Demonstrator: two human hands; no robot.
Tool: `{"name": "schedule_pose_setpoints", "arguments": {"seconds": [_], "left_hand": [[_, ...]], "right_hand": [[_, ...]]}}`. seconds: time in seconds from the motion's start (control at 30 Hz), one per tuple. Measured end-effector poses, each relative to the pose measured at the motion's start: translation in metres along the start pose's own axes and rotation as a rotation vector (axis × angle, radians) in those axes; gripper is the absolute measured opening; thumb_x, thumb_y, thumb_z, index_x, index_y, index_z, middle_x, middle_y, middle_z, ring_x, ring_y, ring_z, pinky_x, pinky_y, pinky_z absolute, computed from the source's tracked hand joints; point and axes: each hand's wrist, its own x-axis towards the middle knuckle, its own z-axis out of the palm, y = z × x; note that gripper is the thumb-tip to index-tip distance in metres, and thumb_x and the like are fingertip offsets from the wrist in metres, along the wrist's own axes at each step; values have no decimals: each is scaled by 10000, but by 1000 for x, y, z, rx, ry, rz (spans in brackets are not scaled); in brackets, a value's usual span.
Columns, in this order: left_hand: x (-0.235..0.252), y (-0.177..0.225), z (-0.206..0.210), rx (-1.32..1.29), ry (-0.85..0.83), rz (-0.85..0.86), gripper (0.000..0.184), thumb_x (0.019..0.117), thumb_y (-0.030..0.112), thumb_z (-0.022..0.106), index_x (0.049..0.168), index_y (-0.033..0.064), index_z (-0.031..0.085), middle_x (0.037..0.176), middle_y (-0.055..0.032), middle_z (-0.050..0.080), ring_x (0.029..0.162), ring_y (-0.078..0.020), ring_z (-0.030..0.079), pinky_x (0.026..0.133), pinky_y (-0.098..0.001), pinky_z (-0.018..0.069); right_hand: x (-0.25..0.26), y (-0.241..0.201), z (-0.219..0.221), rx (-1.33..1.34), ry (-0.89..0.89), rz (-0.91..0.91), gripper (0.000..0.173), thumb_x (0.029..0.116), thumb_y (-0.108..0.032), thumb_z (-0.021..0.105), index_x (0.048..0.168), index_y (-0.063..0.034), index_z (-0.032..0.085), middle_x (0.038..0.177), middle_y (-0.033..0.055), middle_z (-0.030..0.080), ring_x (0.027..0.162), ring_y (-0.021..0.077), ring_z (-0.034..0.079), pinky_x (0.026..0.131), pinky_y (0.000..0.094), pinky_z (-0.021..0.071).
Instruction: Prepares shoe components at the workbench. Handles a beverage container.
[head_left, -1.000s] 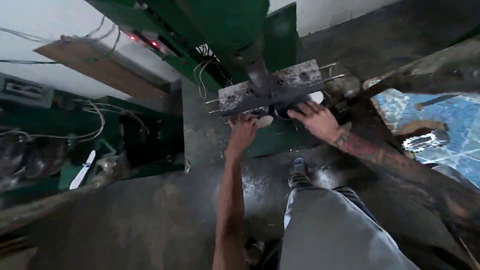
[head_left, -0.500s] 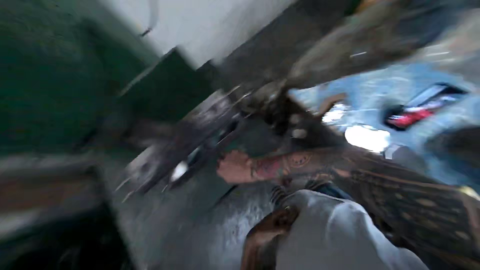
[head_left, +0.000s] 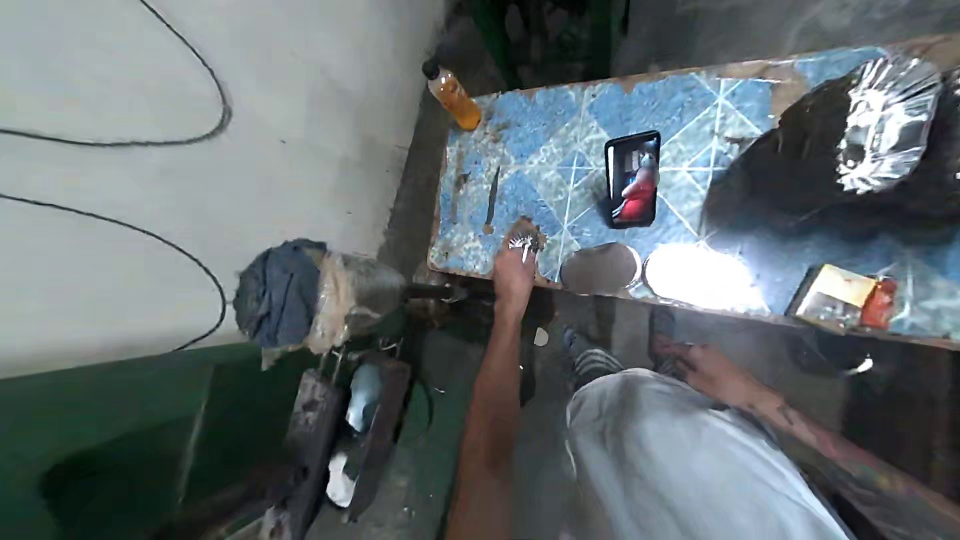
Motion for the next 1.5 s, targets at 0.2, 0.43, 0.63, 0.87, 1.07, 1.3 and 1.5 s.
{"name": "schedule_pose_setpoints", "arguments": {"seconds": [0.2,0.43,0.63,0.87,1.07,1.3,1.5], "left_hand": [[11,4,27,95,-59,-60,360,1036,305,604,1251,35,706,1230,-245,680,1144,-409,664,1006,-559,523],[19,4,17,-187,151,-65,551,1022,248,622,1532,98,477,1363,-213,641,1131,-389,692,973,-555,554],[46,-10,12,-192,167,40,794,959,354,709,1580,6,356,1417,-270,582,1300,-418,587,1089,-519,481],[-25,-57,-13,-628,594,165,526,978,251,637,1359,-107,583,1408,-282,580,1352,-287,561,1134,-366,453],[-52,-18,-29,-740,548,272,964,867,445,771,1531,-102,335,1548,-318,403,1456,-302,423,1182,-395,390],[-201,49,7,-518,325,261,683,660,272,915,1186,-90,673,1100,-203,731,1047,-286,706,955,-441,558],[-266,20,50,-709,-209,698,709,683,349,919,1202,-75,686,1268,-247,669,1221,-297,643,1092,-408,493]], "right_hand": [[27,-94,-42,59,-38,-341,370,1069,-132,465,1388,-98,649,1212,199,716,1112,356,692,1000,558,516],[162,-327,-175,-104,533,-730,353,1067,-160,493,1375,-106,658,1116,169,728,906,326,720,794,538,584],[325,-482,-280,-549,675,-454,554,1020,-313,610,1530,-137,484,1514,257,474,1299,493,540,969,650,498],[306,-465,-271,-686,487,-363,270,969,-34,621,1223,57,628,1300,295,599,1202,460,619,967,583,534],[63,-409,-220,-800,277,-413,231,1037,-206,619,1182,-29,649,1148,193,640,1072,370,667,891,520,563],[-42,-207,-96,-723,588,-1031,466,1048,-368,469,811,-15,659,630,112,599,501,284,629,414,416,490],[-128,-147,-112,-632,-217,-1352,288,981,-74,629,1230,-166,740,1268,147,667,1209,329,619,1009,409,538]]}}
